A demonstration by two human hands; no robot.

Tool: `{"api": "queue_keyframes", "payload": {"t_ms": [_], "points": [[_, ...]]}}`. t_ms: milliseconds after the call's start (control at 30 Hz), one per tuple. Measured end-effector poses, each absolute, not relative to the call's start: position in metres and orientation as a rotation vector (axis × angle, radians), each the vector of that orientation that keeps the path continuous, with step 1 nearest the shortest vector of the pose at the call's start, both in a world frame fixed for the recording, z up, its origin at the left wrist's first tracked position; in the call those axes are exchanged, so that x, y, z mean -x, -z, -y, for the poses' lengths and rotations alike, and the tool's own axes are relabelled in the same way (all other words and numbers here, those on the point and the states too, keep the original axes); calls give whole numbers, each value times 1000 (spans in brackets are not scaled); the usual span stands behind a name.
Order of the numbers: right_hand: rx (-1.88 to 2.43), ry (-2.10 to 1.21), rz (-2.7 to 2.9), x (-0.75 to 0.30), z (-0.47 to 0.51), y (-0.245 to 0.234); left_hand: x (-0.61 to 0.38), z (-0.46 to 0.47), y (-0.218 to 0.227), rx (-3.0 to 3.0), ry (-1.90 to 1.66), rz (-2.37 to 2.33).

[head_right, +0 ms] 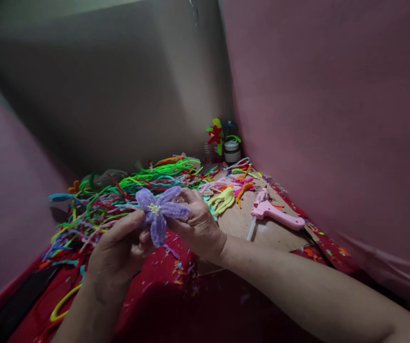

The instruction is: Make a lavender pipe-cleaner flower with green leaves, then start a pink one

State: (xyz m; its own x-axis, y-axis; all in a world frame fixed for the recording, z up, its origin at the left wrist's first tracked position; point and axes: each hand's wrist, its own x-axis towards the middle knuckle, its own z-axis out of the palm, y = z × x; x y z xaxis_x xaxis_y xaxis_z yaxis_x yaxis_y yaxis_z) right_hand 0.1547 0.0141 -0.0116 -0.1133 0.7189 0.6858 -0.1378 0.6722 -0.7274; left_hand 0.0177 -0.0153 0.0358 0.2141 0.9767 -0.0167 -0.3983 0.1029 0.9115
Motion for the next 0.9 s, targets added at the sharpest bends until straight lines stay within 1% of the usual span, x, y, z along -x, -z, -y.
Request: {"api": "queue_keyframes", "payload": {"t_ms": [133, 400, 533, 733, 900], "points": [[484, -820, 1494, -154, -14, 12, -17, 13, -34, -885, -1147, -724], [512, -791, 1450, -154, -16, 12, -18, 13, -36, -989, -1239, -806], [485, -762, 1423, -154, -18, 12, -15, 12, -31, -1005, -1169, -809], [527, -616, 1470, -158, -22, 11, -19, 14, -26, -1149, -989, -826], [590, -627, 1465, -158, -23, 13, -28, 15, -22, -1191, -1015, -884]]}}
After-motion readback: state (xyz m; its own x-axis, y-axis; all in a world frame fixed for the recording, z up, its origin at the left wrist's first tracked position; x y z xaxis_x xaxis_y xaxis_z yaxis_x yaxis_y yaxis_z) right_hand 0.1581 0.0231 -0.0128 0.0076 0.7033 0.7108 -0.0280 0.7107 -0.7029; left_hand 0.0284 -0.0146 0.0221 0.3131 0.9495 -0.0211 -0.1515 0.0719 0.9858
